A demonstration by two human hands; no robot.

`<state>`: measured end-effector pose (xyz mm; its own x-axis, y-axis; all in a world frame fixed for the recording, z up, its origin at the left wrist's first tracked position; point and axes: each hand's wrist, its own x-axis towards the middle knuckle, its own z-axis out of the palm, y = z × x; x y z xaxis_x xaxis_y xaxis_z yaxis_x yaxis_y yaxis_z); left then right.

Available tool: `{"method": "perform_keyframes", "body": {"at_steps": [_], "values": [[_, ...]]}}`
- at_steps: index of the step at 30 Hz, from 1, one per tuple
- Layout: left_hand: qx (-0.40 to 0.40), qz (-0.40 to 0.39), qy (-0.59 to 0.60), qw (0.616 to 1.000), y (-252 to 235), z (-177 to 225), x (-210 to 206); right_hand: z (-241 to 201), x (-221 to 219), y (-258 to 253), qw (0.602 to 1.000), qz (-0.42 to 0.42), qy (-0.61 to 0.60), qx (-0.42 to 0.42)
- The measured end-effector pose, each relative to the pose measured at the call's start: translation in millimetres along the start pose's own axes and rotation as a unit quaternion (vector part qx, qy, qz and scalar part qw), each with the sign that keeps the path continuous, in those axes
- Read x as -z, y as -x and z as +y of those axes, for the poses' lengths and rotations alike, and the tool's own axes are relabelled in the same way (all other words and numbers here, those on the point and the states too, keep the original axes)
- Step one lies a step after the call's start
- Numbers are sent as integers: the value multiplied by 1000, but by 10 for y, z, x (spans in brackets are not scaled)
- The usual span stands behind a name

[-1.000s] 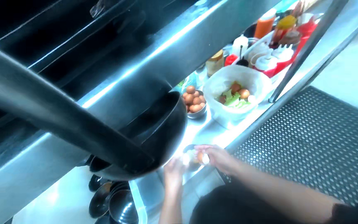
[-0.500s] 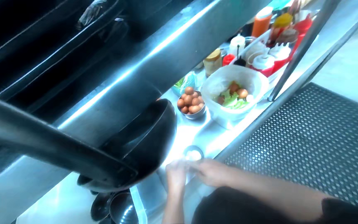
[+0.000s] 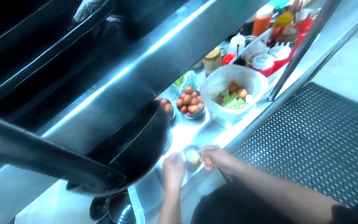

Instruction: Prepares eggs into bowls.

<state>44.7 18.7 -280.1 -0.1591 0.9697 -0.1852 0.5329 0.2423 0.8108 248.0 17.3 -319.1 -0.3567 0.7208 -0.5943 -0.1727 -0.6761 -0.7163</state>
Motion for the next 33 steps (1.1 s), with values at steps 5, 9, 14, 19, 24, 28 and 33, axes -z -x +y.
{"method": "perform_keyframes", "body": {"at_steps": [5, 9, 14, 19, 24, 28, 33], "values": [[-164, -18, -42, 985, 147, 1166, -61, -727, -60, 600, 964, 66, 59, 251], [-357, -120, 0, 926, -151, 1940, -245, -1365, 360, 701, 783, 264, 203, 525], [-308, -13, -72, 949, -279, 1765, -154, -1552, 884, 843, 698, 412, 350, 470], [6, -43, 30, 999, -219, 220, -195, -614, 798, 858, 698, 350, 326, 534], [126, 4, 228, 966, 72, -254, -123, 152, 540, 545, 883, 169, 224, 377], [89, 54, 178, 978, 140, -154, 22, 171, 456, 371, 932, 77, 285, 212], [-239, 37, 16, 970, 235, 1117, -132, 235, 281, -2, 911, 30, 392, 122]]}}
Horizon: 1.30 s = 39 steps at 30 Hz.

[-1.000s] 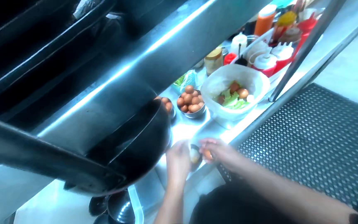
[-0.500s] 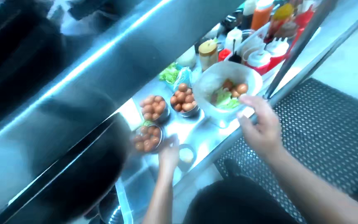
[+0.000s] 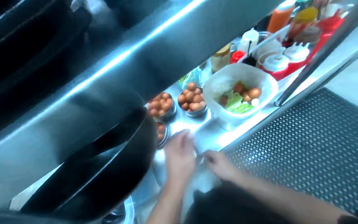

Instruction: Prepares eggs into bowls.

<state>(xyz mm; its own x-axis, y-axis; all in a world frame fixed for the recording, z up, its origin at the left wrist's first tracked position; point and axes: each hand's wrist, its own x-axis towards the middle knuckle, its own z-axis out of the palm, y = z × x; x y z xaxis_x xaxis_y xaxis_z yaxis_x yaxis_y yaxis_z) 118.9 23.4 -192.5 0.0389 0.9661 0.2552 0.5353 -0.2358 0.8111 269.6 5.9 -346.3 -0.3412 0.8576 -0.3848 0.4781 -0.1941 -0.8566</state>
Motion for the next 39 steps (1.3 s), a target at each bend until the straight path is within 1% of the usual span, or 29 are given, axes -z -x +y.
{"method": "perform_keyframes", "body": {"at_steps": [1, 2, 3, 4, 5, 7, 8, 9, 10, 12, 13, 15, 17, 19, 22, 24, 26, 29, 30, 33, 34, 37, 39], "values": [[-86, -47, -41, 994, -160, 181, -108, -22, -86, -62, 1000, 11, 0, -13], [-141, -116, -81, 980, -342, 305, -225, -37, -185, -117, 999, 26, -5, -24], [-153, -191, -113, 963, -499, 383, -331, -43, -281, -162, 999, 40, -6, -30], [-146, -224, -118, 956, -594, 417, -412, -60, -344, -195, 998, 50, -9, -30], [-139, -210, -102, 962, -628, 419, -454, -91, -363, -231, 998, 59, -11, -25], [-137, -109, -49, 983, -586, 338, -428, -137, -336, -334, 997, 71, -28, -19], [-130, -69, -38, 988, -532, 227, -386, -125, -335, -381, 996, 69, -42, -26], [-106, -52, -46, 992, -451, 79, -322, -89, -351, -414, 996, 63, -59, -36], [-65, -51, -69, 994, -362, -93, -245, -39, -373, -455, 995, 56, -75, -47], [54, -52, -114, 991, -222, -449, -101, 25, -369, -559, 992, 39, -111, -54], [113, -39, -126, 985, -138, -648, -47, 38, -369, -588, 989, 30, -134, -59], [204, -15, -128, 971, 66, -1048, 17, 34, -370, -583, 982, 31, -172, -73], [270, -35, -87, 958, 292, -1367, 47, -10, -362, -535, 978, 40, -183, -89], [326, -59, 7, 943, 522, -1584, 23, -86, -352, -457, 971, 36, -210, -111], [357, -42, 149, 921, 829, -1760, -36, -201, -311, -285, 956, 20, -266, -124], [378, -19, 212, 901, 945, -1748, -11, -266, -231, -157, 950, -9, -294, -101], [399, -12, 256, 880, 1008, -1642, 63, -315, -148, -42, 949, -29, -304, -78], [397, -21, 272, 877, 1036, -1343, 204, -335, -84, 110, 940, -27, -334, -57], [398, -20, 264, 879, 1002, -1181, 236, -330, -71, 156, 936, -24, -348, -46], [451, -1, 210, 867, 681, -401, 278, -297, -39, 261, 925, -16, -378, -12], [456, 0, 203, 867, 634, -279, 285, -288, -31, 283, 923, -12, -385, -2], [428, -4, 213, 878, 646, -275, 297, -297, -4, 328, 916, 6, -400, 17], [382, 12, 203, 902, 707, -405, 274, -305, 5, 340, 912, 24, -409, 25]]}}
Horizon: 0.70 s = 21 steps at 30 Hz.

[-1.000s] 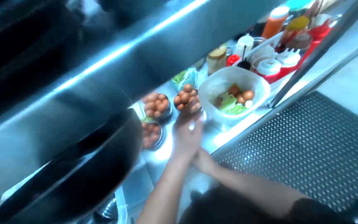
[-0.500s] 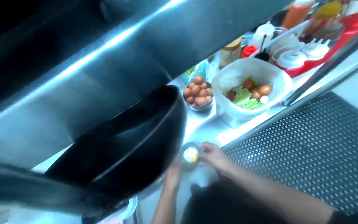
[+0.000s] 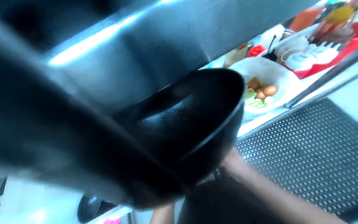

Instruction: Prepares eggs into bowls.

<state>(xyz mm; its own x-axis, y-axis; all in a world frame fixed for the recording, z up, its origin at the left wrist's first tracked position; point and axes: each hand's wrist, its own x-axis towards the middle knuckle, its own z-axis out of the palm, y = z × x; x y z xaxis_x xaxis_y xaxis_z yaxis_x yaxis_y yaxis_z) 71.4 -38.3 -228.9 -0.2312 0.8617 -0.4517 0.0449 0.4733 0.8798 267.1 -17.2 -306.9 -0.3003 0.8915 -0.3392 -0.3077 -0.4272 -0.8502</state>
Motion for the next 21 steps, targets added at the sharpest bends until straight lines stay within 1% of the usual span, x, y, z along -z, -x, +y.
{"method": "perform_keyframes", "body": {"at_steps": [2, 3, 4, 5, 7, 9, 12, 15, 19, 21], "values": [[-105, -3, -30, 994, -76, -245, 107, 3, 2, -5, 1000, 16, -9, 5], [-157, -18, -55, 986, -125, -385, 196, 6, 0, -9, 1000, 19, -15, 1], [-196, -23, -73, 978, -159, -458, 240, 11, -3, -14, 1000, 19, -20, -3], [-218, -20, -84, 972, -170, -474, 247, 13, -14, -17, 1000, 19, -18, -7], [-231, -11, -97, 968, -163, -445, 220, 24, -46, -17, 999, 19, 22, -16], [-230, 0, -109, 967, -152, -423, 198, 23, -79, -19, 996, 19, 91, -16], [-230, 8, -117, 966, -147, -432, 195, -5, -80, -24, 981, 12, 193, -3], [-237, 15, -121, 964, -134, -450, 201, -11, -66, -16, 968, -3, 251, 10], [-258, 30, -141, 955, -116, -441, 192, 59, -68, -14, 948, 15, 310, 68], [-286, 40, -156, 945, -122, -454, 194, 100, -52, -27, 937, 29, 331, 106]]}}
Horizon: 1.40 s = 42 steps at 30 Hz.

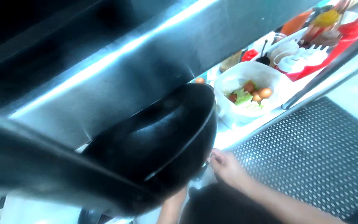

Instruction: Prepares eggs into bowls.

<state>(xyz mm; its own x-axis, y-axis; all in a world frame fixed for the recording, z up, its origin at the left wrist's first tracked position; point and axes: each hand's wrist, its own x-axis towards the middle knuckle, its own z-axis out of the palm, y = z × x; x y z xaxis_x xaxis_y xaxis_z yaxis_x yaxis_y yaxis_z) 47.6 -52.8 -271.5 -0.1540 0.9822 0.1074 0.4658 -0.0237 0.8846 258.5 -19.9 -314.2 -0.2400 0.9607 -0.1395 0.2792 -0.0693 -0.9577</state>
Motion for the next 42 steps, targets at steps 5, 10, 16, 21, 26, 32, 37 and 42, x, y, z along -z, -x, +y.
{"method": "perform_keyframes", "body": {"at_steps": [5, 10, 16, 21, 26, 32, 37, 42], "values": [[61, 8, -2, 998, -62, 409, -8, -49, 52, -37, 997, 4, -69, -22], [59, -22, 38, 997, -20, 62, 53, 22, 74, -55, 984, 33, -166, -50], [240, -24, 161, 957, -83, 179, 29, 169, 163, -125, 993, 90, -67, -44], [310, -14, 170, 936, -190, 469, -27, 32, 198, -123, 963, 7, -225, -146], [291, -31, 177, 940, -200, 385, 19, -145, 151, -21, 895, -118, -380, -202], [290, -81, 128, 945, -178, 539, 49, -337, 137, 50, 908, -90, -352, -208], [97, -159, -35, 982, -224, 510, 689, -139, 70, 28, 914, -54, -357, -184], [92, 57, -302, 947, -714, 957, 1623, -34, 95, 4, 914, -40, -361, -178]]}}
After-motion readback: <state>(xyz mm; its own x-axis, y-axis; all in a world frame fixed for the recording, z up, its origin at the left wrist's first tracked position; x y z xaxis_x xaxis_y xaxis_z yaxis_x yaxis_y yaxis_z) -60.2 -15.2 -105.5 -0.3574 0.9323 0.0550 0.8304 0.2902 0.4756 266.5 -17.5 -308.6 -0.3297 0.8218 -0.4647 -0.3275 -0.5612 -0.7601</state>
